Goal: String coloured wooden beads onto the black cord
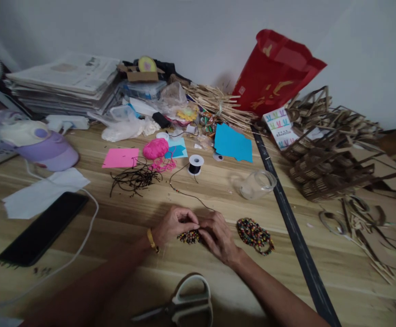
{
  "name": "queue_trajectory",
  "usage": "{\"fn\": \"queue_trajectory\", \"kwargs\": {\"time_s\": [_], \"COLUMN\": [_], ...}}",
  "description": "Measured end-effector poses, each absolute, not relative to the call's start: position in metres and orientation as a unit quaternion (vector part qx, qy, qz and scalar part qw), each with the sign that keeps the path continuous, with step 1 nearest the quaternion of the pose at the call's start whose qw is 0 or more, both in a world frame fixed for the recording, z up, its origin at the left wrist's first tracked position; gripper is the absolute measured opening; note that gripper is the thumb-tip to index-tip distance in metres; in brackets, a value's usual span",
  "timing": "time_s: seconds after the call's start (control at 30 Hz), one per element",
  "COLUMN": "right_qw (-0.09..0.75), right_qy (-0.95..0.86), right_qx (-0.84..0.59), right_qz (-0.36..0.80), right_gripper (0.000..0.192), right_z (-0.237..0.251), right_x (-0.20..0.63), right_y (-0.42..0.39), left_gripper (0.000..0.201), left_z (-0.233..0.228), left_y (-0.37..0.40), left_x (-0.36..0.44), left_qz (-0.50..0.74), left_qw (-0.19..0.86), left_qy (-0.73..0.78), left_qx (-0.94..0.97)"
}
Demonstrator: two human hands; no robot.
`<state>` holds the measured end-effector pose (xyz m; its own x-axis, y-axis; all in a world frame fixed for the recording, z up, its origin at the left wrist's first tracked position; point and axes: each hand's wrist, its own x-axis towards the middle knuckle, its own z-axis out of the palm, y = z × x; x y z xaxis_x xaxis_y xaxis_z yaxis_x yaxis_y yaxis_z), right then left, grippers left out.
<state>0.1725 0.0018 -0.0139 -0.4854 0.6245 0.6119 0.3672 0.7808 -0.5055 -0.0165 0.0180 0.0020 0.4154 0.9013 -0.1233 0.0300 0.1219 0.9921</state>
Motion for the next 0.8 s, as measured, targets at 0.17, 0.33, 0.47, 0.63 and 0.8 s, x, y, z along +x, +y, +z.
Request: {"fn": "queue_trajectory", "kwargs": {"time_s": [0.17, 0.33, 0.47, 0.63, 0.8], "right_qw": [0.408, 0.399, 0.416, 0.402, 0.467], "right_qy": [-0.850, -0.853, -0.835, -0.818, -0.714], "right_qx": [-0.296, -0.301, -0.328, -0.374, -0.436], "right_qz": [0.153, 0.150, 0.148, 0.172, 0.287], "right_gripper": [0.014, 0.016, 0.015, 0.011, 0.007], "right_z": [-0.017, -0.018, -0.016, -0.018, -0.016], "right_x": [0.175, 0.180, 0.183, 0.187, 0.192], "right_y": [0.002, 0.004, 0.007, 0.012, 0.014], "left_gripper": [0.022, 0.017, 0.018, 0.021, 0.021], "left_z": [0.003, 0.007, 0.008, 0.009, 0.011], "left_y": [0.017, 0.017, 0.018, 0.020, 0.020], "left_x": [-0.015, -0.015, -0.017, -0.021, -0.025], "left_qz": [0.338, 0.350, 0.368, 0.406, 0.416], "left_qw": [0.616, 0.578, 0.570, 0.587, 0.599], "left_qy": [0.414, 0.401, 0.420, 0.416, 0.421], "left_qx": [0.579, 0.619, 0.602, 0.564, 0.540]}}
